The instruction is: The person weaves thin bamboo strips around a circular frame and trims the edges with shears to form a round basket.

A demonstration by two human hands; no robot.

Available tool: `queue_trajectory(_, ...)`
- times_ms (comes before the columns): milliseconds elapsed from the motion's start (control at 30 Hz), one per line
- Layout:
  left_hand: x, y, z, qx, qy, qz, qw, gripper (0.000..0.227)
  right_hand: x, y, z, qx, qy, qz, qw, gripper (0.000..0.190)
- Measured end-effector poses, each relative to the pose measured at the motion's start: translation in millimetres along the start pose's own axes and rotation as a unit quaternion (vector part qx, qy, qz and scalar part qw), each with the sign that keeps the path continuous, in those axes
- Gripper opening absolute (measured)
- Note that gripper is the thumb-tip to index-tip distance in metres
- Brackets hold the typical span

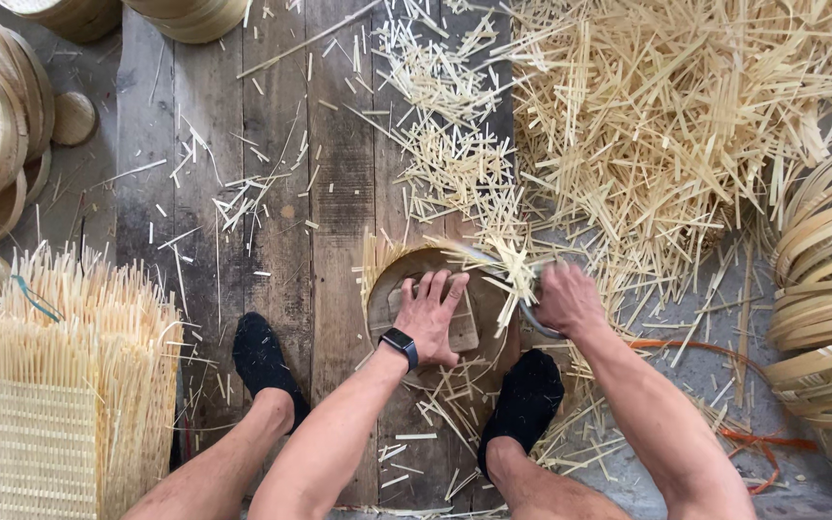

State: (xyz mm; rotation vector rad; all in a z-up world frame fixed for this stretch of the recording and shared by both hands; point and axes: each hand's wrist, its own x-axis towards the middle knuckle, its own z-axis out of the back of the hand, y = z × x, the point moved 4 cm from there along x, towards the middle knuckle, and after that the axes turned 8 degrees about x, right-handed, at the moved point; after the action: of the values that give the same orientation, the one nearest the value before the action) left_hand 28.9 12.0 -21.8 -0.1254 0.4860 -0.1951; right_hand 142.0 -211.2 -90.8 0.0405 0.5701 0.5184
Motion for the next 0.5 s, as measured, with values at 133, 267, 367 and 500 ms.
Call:
queue_trajectory(133,-7,-3,6,-0.052,-0.029,0.126,0.99,0.15,-9,-21,-14,0.014,0.015,-0.011,1.0,0.036)
queue_trajectory(267,-9,-16,2,-0.165,-0.056,0.365,0.915,0.138,-12,-9,1,0.007,-0.031,0.009,0.999,0.067)
queue_trajectory(367,-8,-23,1,-0.124,-0.031,0.303,0.945,0.13,1,12,6,-0.009,-0.103,0.038,0.994,0.069)
queue_trajectory(500,-7,-13,6,-0.073,-0.062,0.206,0.974,0.125,-4,-12,-11,0.049,0.015,-0.012,0.999,0.035)
